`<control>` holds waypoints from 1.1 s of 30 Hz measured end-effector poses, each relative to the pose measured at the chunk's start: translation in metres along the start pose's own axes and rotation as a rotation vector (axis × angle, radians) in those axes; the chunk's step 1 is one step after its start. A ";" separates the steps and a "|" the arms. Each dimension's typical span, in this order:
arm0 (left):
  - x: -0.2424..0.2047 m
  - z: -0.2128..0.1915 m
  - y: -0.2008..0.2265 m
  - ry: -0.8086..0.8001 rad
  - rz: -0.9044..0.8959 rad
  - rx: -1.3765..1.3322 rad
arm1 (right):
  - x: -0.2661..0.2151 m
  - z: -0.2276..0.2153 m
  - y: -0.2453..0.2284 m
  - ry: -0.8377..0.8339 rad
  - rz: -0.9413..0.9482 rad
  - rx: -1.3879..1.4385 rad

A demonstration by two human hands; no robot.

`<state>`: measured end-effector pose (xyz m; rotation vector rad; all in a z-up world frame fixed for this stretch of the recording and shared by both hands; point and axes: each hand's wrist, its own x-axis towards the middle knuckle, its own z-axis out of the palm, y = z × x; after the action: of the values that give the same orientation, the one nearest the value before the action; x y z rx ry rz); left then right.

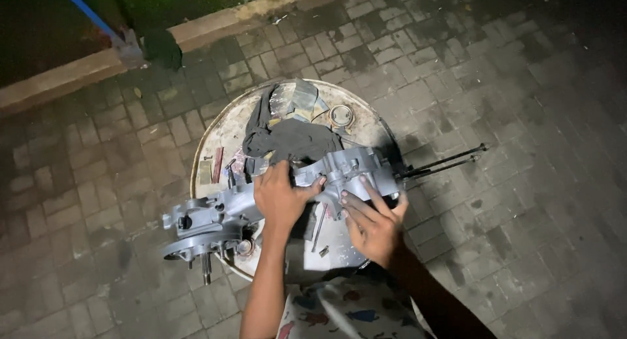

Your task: Sanding and smoothing the surface of a metal engine casing by hand using sandpaper.

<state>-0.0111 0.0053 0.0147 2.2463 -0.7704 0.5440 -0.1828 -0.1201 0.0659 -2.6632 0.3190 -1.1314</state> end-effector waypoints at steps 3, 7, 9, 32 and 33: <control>0.002 -0.008 0.006 -0.044 -0.011 -0.002 | 0.007 -0.006 0.001 -0.021 -0.045 0.002; 0.010 -0.026 0.018 -0.101 -0.053 -0.096 | 0.003 0.001 0.008 -0.019 0.005 0.031; 0.010 -0.031 0.023 -0.134 -0.078 -0.132 | -0.002 0.005 0.021 -0.037 0.021 0.075; -0.064 -0.053 0.102 -0.295 0.162 -0.206 | 0.091 0.020 0.076 -0.530 0.303 0.387; -0.061 -0.057 0.105 -0.294 0.160 -0.204 | 0.092 0.019 0.076 -0.532 0.302 0.390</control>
<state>-0.1339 0.0076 0.0686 2.1095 -1.1089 0.1962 -0.1153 -0.2158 0.0928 -2.3444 0.3406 -0.3298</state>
